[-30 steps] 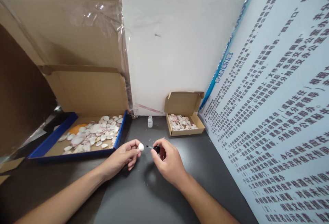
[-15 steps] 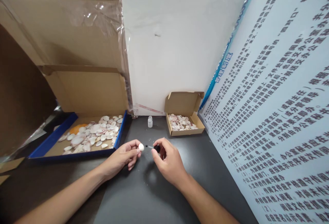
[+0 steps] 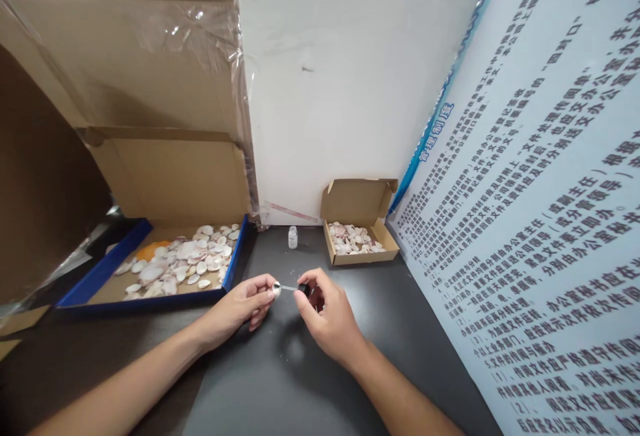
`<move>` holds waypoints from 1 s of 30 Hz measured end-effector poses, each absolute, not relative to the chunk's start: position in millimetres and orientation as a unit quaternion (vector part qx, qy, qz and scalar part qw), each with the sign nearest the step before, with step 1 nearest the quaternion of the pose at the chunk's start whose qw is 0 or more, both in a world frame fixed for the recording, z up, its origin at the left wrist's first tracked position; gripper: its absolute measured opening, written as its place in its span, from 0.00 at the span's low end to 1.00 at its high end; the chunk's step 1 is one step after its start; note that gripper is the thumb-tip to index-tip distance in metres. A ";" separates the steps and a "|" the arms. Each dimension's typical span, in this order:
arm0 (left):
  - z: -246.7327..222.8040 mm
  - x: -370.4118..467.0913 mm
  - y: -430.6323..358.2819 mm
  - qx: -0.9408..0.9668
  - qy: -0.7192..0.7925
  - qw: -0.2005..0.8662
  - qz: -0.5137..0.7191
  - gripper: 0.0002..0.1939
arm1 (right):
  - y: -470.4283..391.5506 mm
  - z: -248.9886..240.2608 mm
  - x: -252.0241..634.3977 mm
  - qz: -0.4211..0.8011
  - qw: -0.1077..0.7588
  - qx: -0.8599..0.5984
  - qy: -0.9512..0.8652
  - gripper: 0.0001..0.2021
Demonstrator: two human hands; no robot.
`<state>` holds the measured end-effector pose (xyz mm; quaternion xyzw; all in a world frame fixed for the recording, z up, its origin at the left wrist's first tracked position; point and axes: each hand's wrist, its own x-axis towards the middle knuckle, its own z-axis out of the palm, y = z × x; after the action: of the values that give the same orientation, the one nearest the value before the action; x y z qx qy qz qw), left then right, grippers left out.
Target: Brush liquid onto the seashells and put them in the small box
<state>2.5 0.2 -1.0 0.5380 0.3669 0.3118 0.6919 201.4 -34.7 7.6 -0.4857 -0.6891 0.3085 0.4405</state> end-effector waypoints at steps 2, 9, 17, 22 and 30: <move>-0.4 2.5 0.1 0.548 0.365 0.687 0.306 0.18 | -35.1 8.3 201.2 0.287 0.443 -0.500 -0.687 0.06; 1.2 3.4 -0.7 0.553 0.361 0.688 0.301 0.19 | -36.0 10.2 201.1 0.306 0.436 -0.476 -0.700 0.05; 1.8 1.9 -1.1 0.569 0.357 0.680 0.293 0.17 | -34.7 11.3 201.9 0.320 0.433 -0.469 -0.700 0.05; 1.0 1.6 -1.2 0.569 0.357 0.682 0.291 0.17 | -35.3 10.0 201.6 0.299 0.433 -0.485 -0.698 0.06; 0.7 1.7 -0.9 0.565 0.351 0.687 0.293 0.16 | -34.9 9.5 201.1 0.316 0.431 -0.473 -0.701 0.06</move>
<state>1.7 -0.9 0.7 0.5651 0.3512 0.2933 0.6865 201.1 -34.9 9.5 -0.4727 -0.7009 0.3160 0.4306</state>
